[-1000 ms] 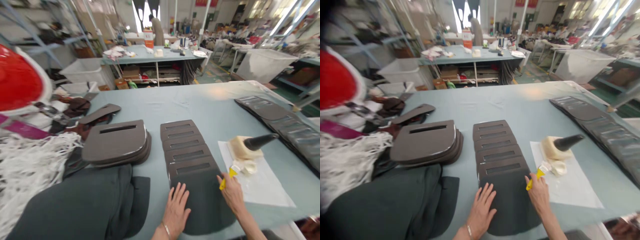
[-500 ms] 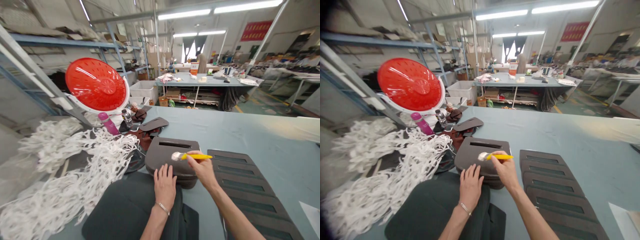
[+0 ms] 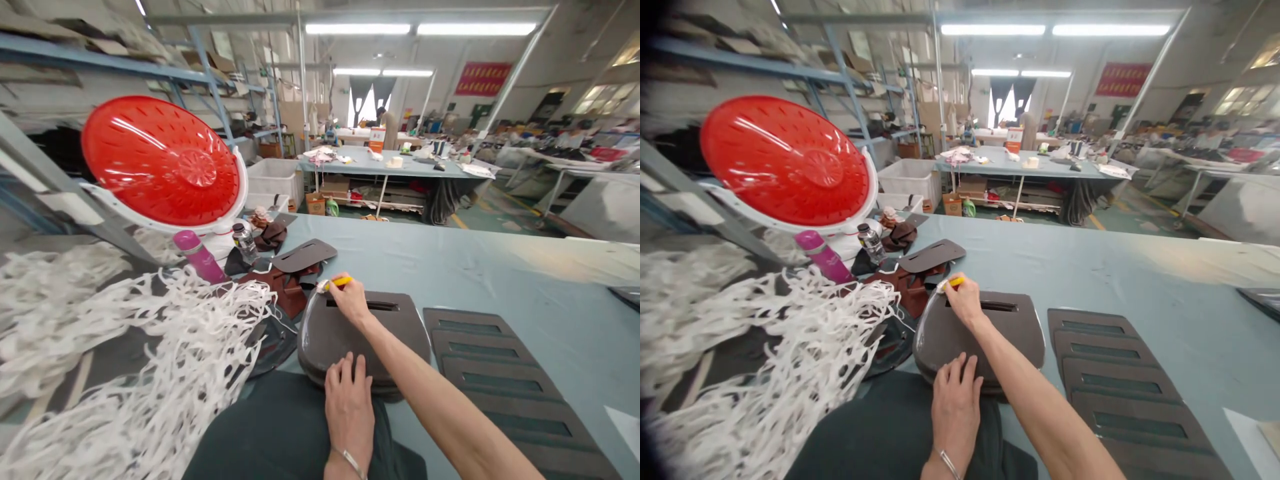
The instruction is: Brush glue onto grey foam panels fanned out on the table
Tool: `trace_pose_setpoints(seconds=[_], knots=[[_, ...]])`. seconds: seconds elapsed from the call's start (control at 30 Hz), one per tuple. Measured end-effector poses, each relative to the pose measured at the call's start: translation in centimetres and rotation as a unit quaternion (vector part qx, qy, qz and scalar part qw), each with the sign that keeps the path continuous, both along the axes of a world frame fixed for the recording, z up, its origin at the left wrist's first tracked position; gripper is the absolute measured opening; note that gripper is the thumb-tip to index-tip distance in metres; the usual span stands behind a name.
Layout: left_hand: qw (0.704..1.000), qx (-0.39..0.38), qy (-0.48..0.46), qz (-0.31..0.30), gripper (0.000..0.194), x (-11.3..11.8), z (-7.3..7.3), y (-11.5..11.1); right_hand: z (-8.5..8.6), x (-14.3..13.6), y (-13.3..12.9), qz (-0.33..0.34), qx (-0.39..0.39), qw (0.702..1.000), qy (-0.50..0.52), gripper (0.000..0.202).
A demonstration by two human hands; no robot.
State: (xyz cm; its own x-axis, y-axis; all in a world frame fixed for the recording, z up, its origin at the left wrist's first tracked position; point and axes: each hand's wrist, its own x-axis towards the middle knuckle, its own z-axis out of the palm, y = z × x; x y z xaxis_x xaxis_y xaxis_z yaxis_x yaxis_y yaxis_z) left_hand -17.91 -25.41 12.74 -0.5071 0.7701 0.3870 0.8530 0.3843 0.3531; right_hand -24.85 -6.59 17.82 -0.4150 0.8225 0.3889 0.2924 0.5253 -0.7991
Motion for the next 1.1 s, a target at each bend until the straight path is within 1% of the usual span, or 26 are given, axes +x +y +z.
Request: trace_pose_setpoints(seconds=[0.03,0.07,0.13,0.23,0.27,0.33,0.4,0.47,0.57,0.63,0.7,0.73,0.77,0.8,0.83,0.87,0.9,0.93,0.97,1.0,1.03,1.07,1.1], knots=[[1.0,0.001,-0.002,-0.003,0.032,0.0,0.1,0.0,-0.2,1.5,0.5,-0.018,-0.003,1.0,-0.007,0.021],[1.0,0.003,-0.002,-0.006,0.031,0.0,0.2,0.0,-0.3,3.5,1.2,-0.051,-0.005,0.999,-0.015,0.022],[1.0,0.003,0.002,-0.015,0.031,-0.1,0.4,0.0,-0.5,8.5,2.7,-0.142,-0.006,0.989,-0.033,0.025],[1.0,0.001,0.017,-0.024,0.032,-0.2,0.4,0.0,-0.4,15.9,4.9,-0.271,0.013,0.961,-0.051,0.03],[0.999,0.001,0.023,-0.025,0.032,-0.2,0.3,0.0,-0.3,17.7,5.3,-0.298,0.02,0.953,-0.05,0.031],[0.999,-0.001,0.031,-0.027,0.031,-0.2,0.3,0.1,0.0,20.0,5.3,-0.31,0.026,0.95,-0.039,0.032],[0.999,-0.004,0.03,-0.027,0.031,-0.2,0.4,0.2,0.1,21.1,4.3,-0.29,0.018,0.956,-0.033,0.03],[0.999,-0.008,0.019,-0.028,0.031,0.0,0.6,0.2,-0.1,22.0,2.1,-0.277,0.008,0.96,-0.039,0.027],[0.999,-0.009,-0.017,-0.027,0.032,0.2,1.0,0.0,-0.2,24.5,-2.6,-0.283,0.008,0.957,-0.063,0.022],[0.997,-0.001,-0.067,-0.035,0.031,-0.2,1.3,-0.2,0.3,26.0,-6.1,-0.285,0.01,0.955,-0.081,0.019],[0.984,0.021,-0.163,-0.063,0.031,-1.3,1.7,-0.4,1.1,26.1,-9.2,-0.279,0.015,0.958,-0.063,0.017],[0.97,0.04,-0.227,-0.075,0.032,-2.3,1.9,-0.5,1.5,25.2,-10.5,-0.267,0.017,0.963,-0.04,0.016],[0.951,0.065,-0.291,-0.079,0.034,-3.3,2.2,-0.5,1.8,23.8,-11.7,-0.241,0.016,0.97,-0.013,0.014],[0.93,0.093,-0.348,-0.076,0.035,-4.6,2.4,-0.6,2.0,21.8,-12.7,-0.199,0.01,0.98,0.012,0.013],[0.911,0.121,-0.389,-0.066,0.037,-5.8,2.7,-0.7,2.1,19.5,-13.7,-0.14,0.001,0.99,0.03,0.011],[0.898,0.143,-0.414,-0.053,0.038,-7.1,2.9,-0.9,2.0,17.0,-14.7,-0.073,-0.007,0.996,0.042,0.01],[0.893,0.154,-0.421,-0.044,0.039,-8.2,3.1,-1.0,1.7,14.7,-15.6,-0.009,-0.01,0.999,0.05,0.01],[0.896,0.15,-0.417,-0.036,0.039,-9.2,3.2,-1.1,1.3,12.7,-16.3,0.042,-0.008,0.998,0.053,0.01],[0.906,0.131,-0.402,-0.029,0.038,-10.0,3.2,-1.2,0.8,11.4,-16.9,0.076,-0.003,0.996,0.053,0.011],[0.92,0.102,-0.378,-0.023,0.037,-10.6,3.1,-1.3,0.3,11.0,-17.1,0.089,0.001,0.995,0.048,0.011],[0.935,0.073,-0.348,-0.018,0.035,-11.0,2.9,-1.5,-0.3,11.4,-17.1,0.084,0.0,0.996,0.039,0.011],[0.948,0.048,-0.315,-0.017,0.034,-11.2,2.7,-1.6,-0.8,12.7,-16.8,0.066,-0.005,0.997,0.025,0.01],[0.959,0.031,-0.282,-0.02,0.034,-11.2,2.4,-1.6,-1.2,14.8,-16.3,0.036,-0.012,0.999,0.009,0.009]])
